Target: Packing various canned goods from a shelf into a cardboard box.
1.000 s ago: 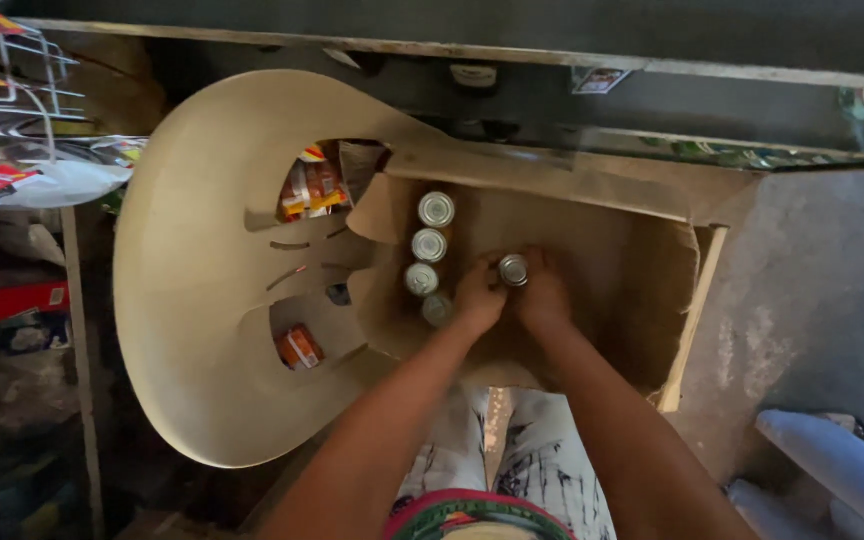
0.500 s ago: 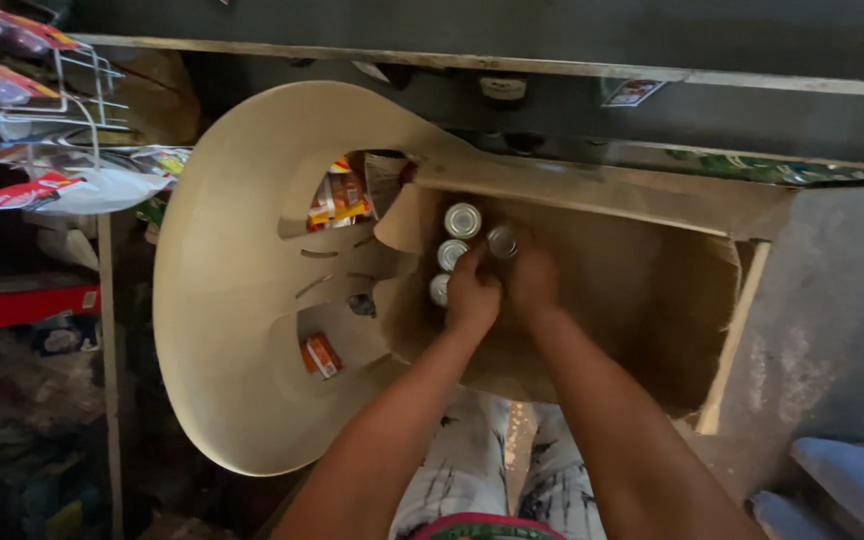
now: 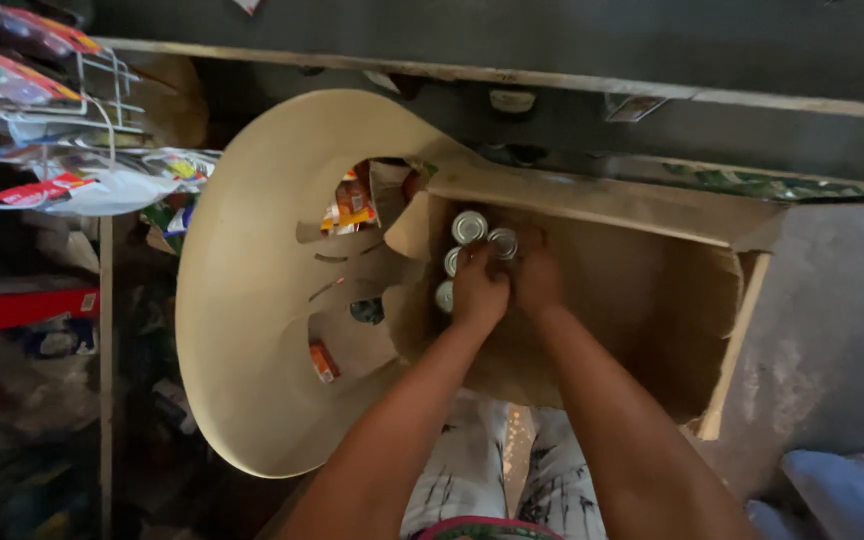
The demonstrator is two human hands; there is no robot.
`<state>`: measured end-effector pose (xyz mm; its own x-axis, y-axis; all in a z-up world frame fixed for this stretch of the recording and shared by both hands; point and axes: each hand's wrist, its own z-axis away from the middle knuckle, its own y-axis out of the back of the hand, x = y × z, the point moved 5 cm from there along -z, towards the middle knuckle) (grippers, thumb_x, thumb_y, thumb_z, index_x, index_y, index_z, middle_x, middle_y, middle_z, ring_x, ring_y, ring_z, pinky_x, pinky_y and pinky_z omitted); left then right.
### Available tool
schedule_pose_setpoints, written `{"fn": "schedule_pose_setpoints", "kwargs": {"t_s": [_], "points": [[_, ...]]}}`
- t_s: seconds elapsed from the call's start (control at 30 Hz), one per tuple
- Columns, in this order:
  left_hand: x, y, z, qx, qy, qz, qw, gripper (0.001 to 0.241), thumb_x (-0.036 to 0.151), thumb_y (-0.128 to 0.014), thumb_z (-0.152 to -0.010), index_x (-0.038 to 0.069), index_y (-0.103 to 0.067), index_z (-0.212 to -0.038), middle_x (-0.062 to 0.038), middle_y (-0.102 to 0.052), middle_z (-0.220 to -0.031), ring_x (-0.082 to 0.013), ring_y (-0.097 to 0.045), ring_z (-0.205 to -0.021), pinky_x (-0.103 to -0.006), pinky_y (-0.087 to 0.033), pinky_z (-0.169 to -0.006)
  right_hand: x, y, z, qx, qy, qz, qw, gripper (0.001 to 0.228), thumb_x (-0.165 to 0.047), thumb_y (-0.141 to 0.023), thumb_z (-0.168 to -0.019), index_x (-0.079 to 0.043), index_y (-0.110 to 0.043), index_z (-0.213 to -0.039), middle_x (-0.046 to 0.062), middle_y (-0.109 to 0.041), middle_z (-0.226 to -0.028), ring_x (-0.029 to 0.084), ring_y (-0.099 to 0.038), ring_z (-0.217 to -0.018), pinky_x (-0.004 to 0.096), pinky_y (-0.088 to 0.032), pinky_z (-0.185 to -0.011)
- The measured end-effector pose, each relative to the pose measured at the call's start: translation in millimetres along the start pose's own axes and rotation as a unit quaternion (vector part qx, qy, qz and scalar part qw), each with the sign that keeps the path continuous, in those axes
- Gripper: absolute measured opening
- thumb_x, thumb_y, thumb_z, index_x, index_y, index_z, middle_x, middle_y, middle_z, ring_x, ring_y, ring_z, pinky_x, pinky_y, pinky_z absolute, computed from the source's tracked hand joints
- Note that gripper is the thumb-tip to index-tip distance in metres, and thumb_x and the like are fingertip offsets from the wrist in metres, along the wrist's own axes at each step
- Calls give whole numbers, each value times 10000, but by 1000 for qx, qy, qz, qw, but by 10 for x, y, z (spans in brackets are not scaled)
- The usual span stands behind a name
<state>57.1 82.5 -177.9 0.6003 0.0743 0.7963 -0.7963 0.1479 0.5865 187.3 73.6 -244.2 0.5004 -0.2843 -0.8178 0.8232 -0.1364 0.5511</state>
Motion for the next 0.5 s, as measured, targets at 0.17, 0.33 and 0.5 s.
{"fn": "schedule_pose_setpoints", "kwargs": {"t_s": [0.17, 0.33, 0.5], "points": [[-46, -77, 42, 28, -44, -11, 999, 359, 111, -644, -845, 37, -672, -1196, -244, -645, -1235, -456, -573, -1171, -498, -476, -1013, -384, 372, 323, 115, 62, 152, 980, 640, -178, -760, -774, -22, -561, -1361, 302, -589, -1317, 517, -601, -1065, 534, -528, -835], [274, -70, 67, -14, -10, 21, 1000, 255, 177, -662, -913, 65, -701, -1139, -200, -708, -1117, -388, -664, -1066, -467, -527, -925, -664, 742, 535, 67, -63, 92, 992, 232, -176, -672, -914, -62, -717, -1112, 240, -708, -1060, 443, -674, -1002, 509, -545, -874], [1028, 104, 152, -63, 1, 159, 985, 317, 54, -586, -846, 65, -710, -1137, -131, -764, -1081, -246, -726, -1000, -356, -562, -888, -1229, 1417, 662, 165, 45, 48, 984, 131, -106, -676, -834, -51, -690, -953, 217, -697, -979, 451, -659, -934, 510, -533, -793]]}}
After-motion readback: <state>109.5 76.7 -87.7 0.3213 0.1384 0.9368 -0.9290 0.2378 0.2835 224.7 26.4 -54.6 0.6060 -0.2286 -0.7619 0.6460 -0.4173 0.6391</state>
